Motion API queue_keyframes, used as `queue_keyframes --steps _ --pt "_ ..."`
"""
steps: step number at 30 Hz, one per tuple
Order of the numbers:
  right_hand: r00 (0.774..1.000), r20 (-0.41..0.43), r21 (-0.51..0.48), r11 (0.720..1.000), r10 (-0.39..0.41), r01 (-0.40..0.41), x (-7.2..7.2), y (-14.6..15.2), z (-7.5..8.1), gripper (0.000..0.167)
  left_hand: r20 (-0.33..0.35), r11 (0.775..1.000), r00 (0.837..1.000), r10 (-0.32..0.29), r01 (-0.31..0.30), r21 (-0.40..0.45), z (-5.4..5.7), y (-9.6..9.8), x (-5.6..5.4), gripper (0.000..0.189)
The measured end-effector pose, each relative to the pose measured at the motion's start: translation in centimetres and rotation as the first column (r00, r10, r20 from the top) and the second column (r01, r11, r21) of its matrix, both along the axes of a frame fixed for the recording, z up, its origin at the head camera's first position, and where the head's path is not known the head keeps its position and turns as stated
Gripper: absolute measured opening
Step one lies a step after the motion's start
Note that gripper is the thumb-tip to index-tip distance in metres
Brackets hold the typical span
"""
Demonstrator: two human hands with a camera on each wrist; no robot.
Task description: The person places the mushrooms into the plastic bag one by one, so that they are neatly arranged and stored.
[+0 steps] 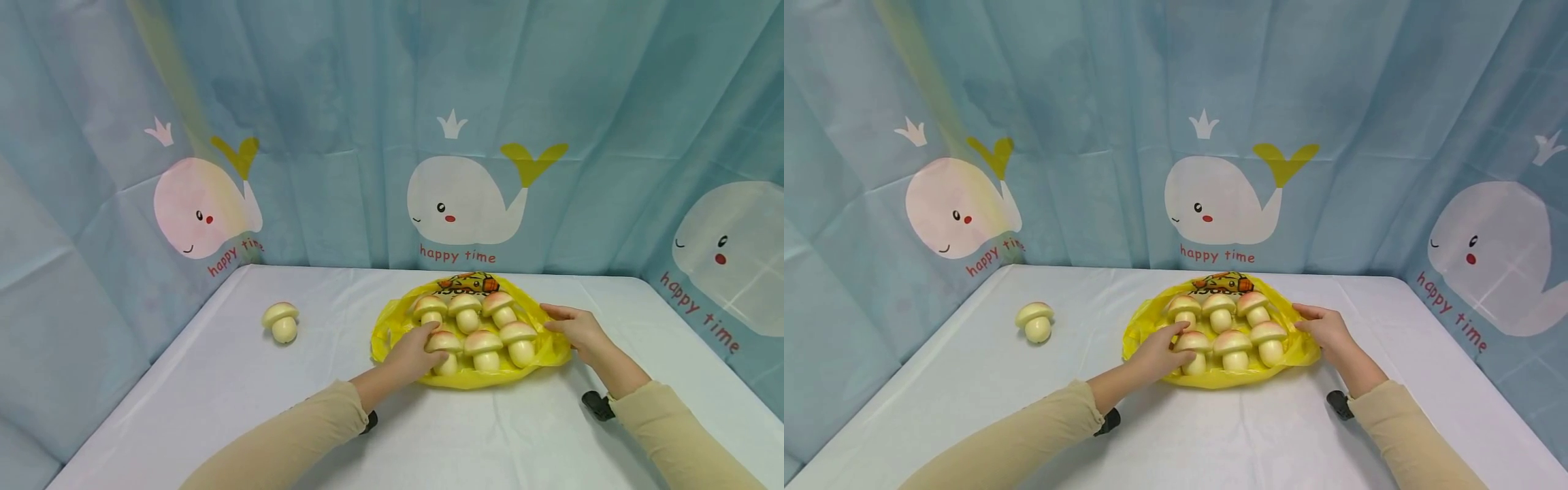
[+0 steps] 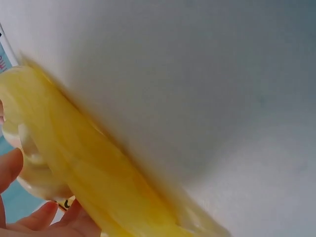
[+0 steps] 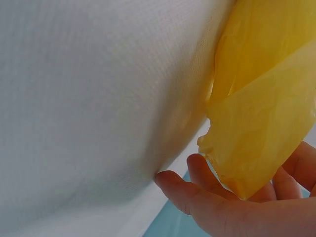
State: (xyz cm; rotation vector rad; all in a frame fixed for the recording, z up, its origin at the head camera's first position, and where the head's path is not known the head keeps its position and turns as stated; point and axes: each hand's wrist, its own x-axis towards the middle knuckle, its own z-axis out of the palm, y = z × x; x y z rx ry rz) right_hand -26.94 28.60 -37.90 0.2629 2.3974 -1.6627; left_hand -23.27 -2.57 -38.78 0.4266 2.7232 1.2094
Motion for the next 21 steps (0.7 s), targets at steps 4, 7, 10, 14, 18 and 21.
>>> queue_keyframes --steps 4,7,10,14,18,21 --pt "1.000 0.000 -0.003 1.000 0.003 -0.003 0.1 -0.1 0.0 0.057 0.004 0.999 1.000 0.001 -0.001 0.037 0.2 -0.7 0.2 0.058" --pt "1.000 0.001 -0.002 1.000 0.008 -0.008 0.1 -0.2 0.1 0.057 0.010 0.998 1.000 0.015 -0.015 0.067 0.4 -1.5 0.5 0.057" --pt "1.000 0.000 0.001 1.000 0.010 -0.010 0.1 -0.2 0.1 0.057 -0.009 0.996 1.000 0.028 -0.027 0.090 0.7 -2.5 0.7 0.055" --pt "1.000 -0.001 0.001 1.000 0.013 -0.013 0.1 -0.1 0.1 0.057 -0.059 0.994 0.997 0.054 -0.048 0.101 0.9 -4.0 0.8 0.051" --pt "1.000 0.001 0.004 1.000 0.014 -0.014 0.0 -0.1 0.1 0.057 -0.101 0.990 0.991 0.087 -0.075 0.120 1.2 -5.6 1.0 0.047" --pt "1.000 0.006 0.006 1.000 0.009 -0.009 0.0 -0.1 0.1 0.057 -0.130 0.986 0.986 0.104 -0.086 0.140 1.4 -6.8 1.2 0.046"
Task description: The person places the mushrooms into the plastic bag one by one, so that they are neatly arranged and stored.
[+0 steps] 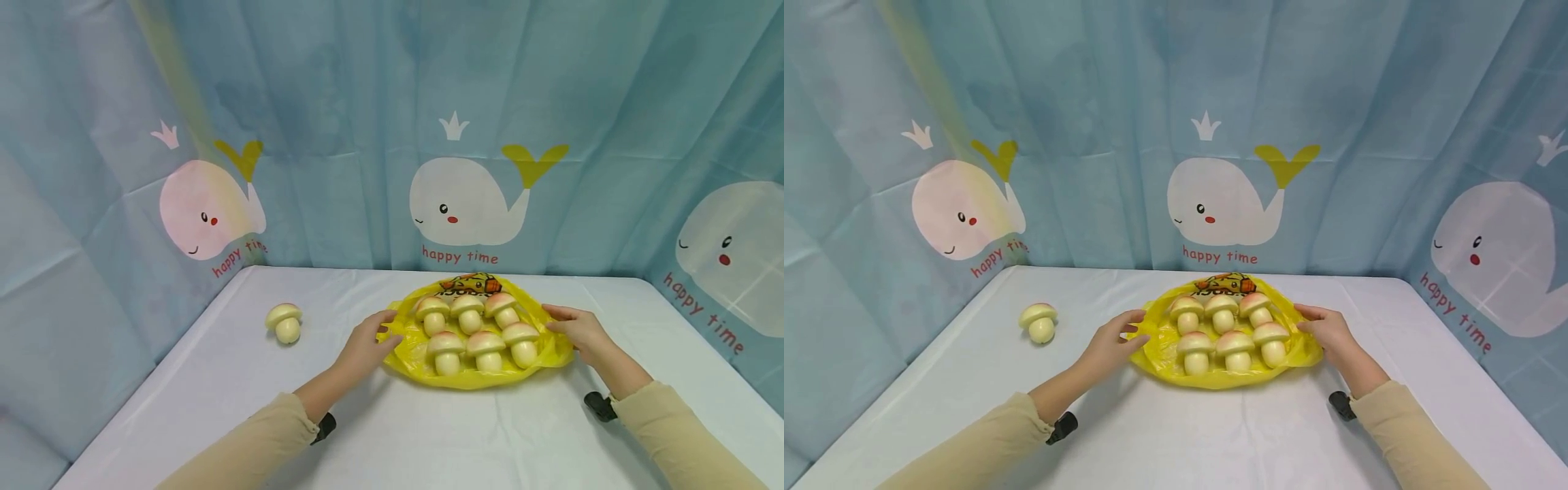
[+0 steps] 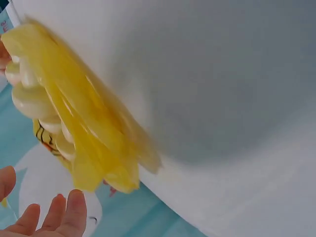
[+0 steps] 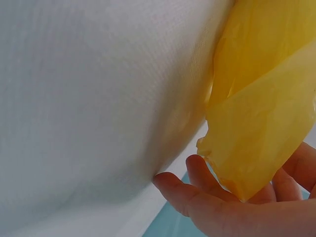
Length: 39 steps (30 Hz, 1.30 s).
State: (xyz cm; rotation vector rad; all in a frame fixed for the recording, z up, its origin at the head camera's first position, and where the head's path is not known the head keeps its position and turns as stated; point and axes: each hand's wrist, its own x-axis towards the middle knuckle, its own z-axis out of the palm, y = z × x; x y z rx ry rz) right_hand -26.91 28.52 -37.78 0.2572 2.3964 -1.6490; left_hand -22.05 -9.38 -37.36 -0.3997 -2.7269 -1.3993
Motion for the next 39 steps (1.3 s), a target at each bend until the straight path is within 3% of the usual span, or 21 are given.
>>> queue_keyframes --steps 13,27,34,39 --pt "1.000 0.013 0.006 1.000 -0.014 0.013 -0.1 0.1 0.0 0.057 -0.057 0.991 0.990 0.131 -0.133 -0.032 0.5 -4.7 0.4 0.046" --pt "1.000 0.006 0.006 1.000 -0.018 0.018 -0.2 0.2 -0.1 0.057 -0.064 0.982 0.981 0.181 -0.184 -0.049 1.2 -8.3 0.8 0.047" --pt "1.000 0.004 0.005 1.000 -0.017 0.017 -0.2 0.1 -0.2 0.057 -0.144 0.970 0.967 0.209 -0.224 -0.091 1.1 -10.1 0.8 0.047" --pt "1.000 0.003 0.008 1.000 -0.014 0.014 -0.1 0.2 -0.1 0.057 -0.246 0.957 0.944 0.218 -0.256 -0.136 0.5 -11.4 0.1 0.048"
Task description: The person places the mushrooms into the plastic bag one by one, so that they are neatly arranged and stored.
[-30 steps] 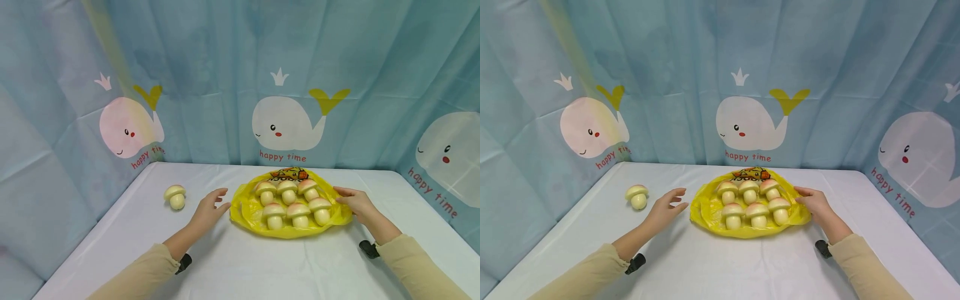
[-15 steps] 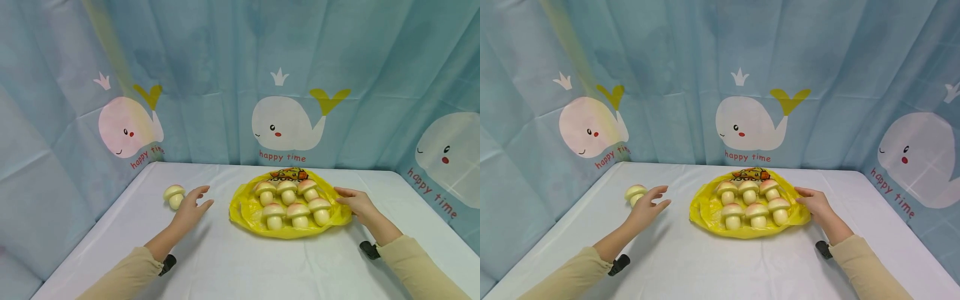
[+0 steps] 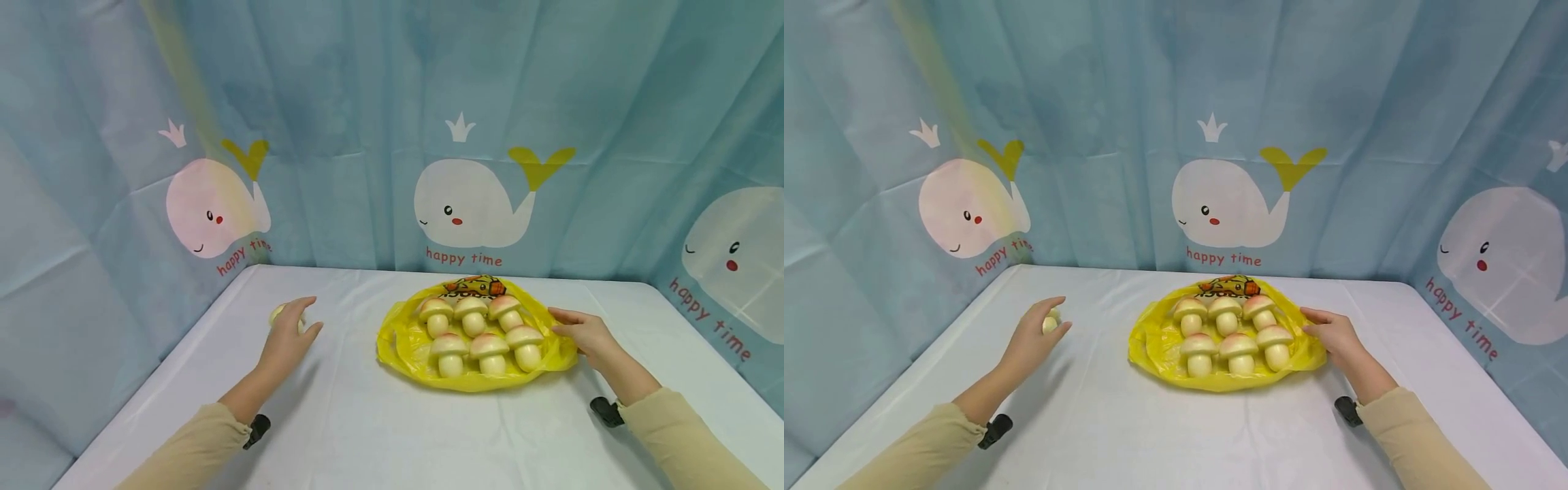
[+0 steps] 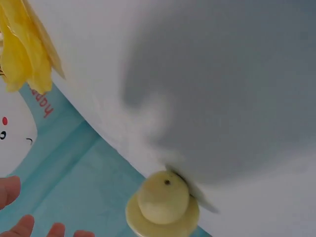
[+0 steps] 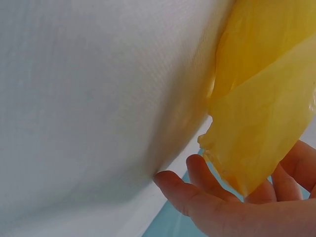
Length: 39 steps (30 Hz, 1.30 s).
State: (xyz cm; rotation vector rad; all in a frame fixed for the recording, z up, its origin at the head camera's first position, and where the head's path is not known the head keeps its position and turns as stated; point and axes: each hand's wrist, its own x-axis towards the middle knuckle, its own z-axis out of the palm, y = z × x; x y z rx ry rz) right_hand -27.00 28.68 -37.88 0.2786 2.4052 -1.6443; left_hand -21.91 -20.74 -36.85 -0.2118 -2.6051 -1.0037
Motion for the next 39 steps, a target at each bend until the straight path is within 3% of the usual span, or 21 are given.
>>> queue_keyframes --steps 2,10,16,23,39 --pt "1.000 0.000 0.001 1.000 0.002 -0.002 0.1 0.0 0.0 0.057 -0.011 0.999 1.000 0.018 -0.018 -0.028 -0.2 -0.7 -0.3 0.050" --pt "1.000 0.004 -0.008 1.000 0.001 -0.001 0.2 0.1 -0.1 0.058 0.065 0.996 0.996 0.065 -0.061 -0.061 -0.8 -3.1 -1.1 0.056" --pt "1.000 0.005 0.022 1.000 0.016 -0.016 0.2 0.1 -0.1 0.058 0.131 0.997 0.990 0.058 -0.053 -0.047 -0.9 -3.7 -1.6 0.060" --pt "1.000 0.009 0.037 0.999 0.010 -0.011 0.0 0.1 -0.1 0.057 0.237 0.997 0.970 0.060 -0.046 -0.064 -0.7 -4.5 -2.6 0.061" --pt "1.000 0.001 0.029 1.000 0.006 -0.006 -0.1 0.0 -0.2 0.056 0.306 0.997 0.951 0.051 -0.032 -0.067 -1.2 -6.2 -4.6 0.058"
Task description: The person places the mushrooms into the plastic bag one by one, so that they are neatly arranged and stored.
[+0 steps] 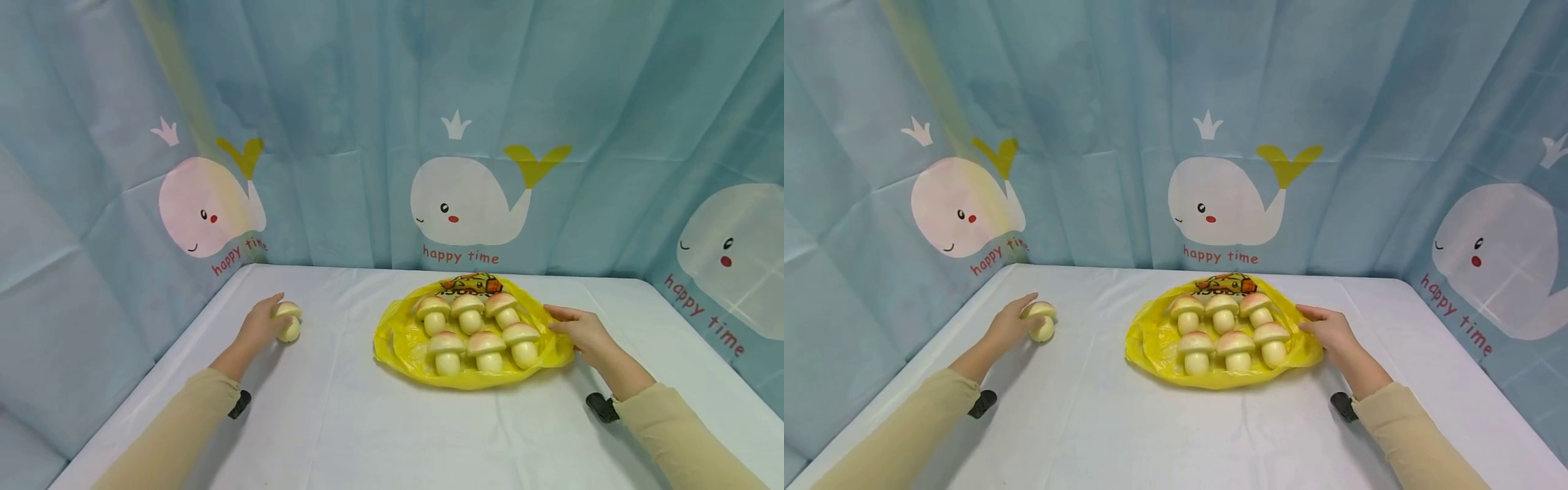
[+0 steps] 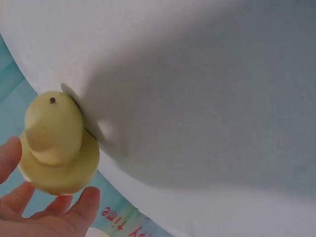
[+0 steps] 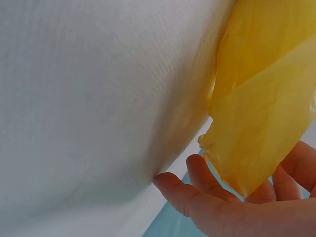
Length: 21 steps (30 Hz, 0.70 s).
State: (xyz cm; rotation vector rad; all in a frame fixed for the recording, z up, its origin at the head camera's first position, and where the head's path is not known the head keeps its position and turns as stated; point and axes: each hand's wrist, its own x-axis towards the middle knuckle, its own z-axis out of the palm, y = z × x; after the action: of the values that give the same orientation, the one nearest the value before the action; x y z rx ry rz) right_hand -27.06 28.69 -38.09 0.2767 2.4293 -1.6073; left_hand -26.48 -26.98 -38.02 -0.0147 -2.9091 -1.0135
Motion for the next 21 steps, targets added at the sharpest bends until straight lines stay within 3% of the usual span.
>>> queue_keyframes --steps 6,21 --pt "1.000 -0.005 0.006 1.000 0.005 -0.005 0.1 0.0 0.0 0.055 0.045 0.999 0.999 0.022 -0.023 0.024 -0.3 -0.4 -0.4 0.052" --pt "1.000 -0.008 -0.011 1.000 0.003 -0.003 0.2 -0.1 0.0 0.055 -0.022 0.997 1.000 0.011 -0.009 0.078 -0.3 1.2 1.3 0.047"
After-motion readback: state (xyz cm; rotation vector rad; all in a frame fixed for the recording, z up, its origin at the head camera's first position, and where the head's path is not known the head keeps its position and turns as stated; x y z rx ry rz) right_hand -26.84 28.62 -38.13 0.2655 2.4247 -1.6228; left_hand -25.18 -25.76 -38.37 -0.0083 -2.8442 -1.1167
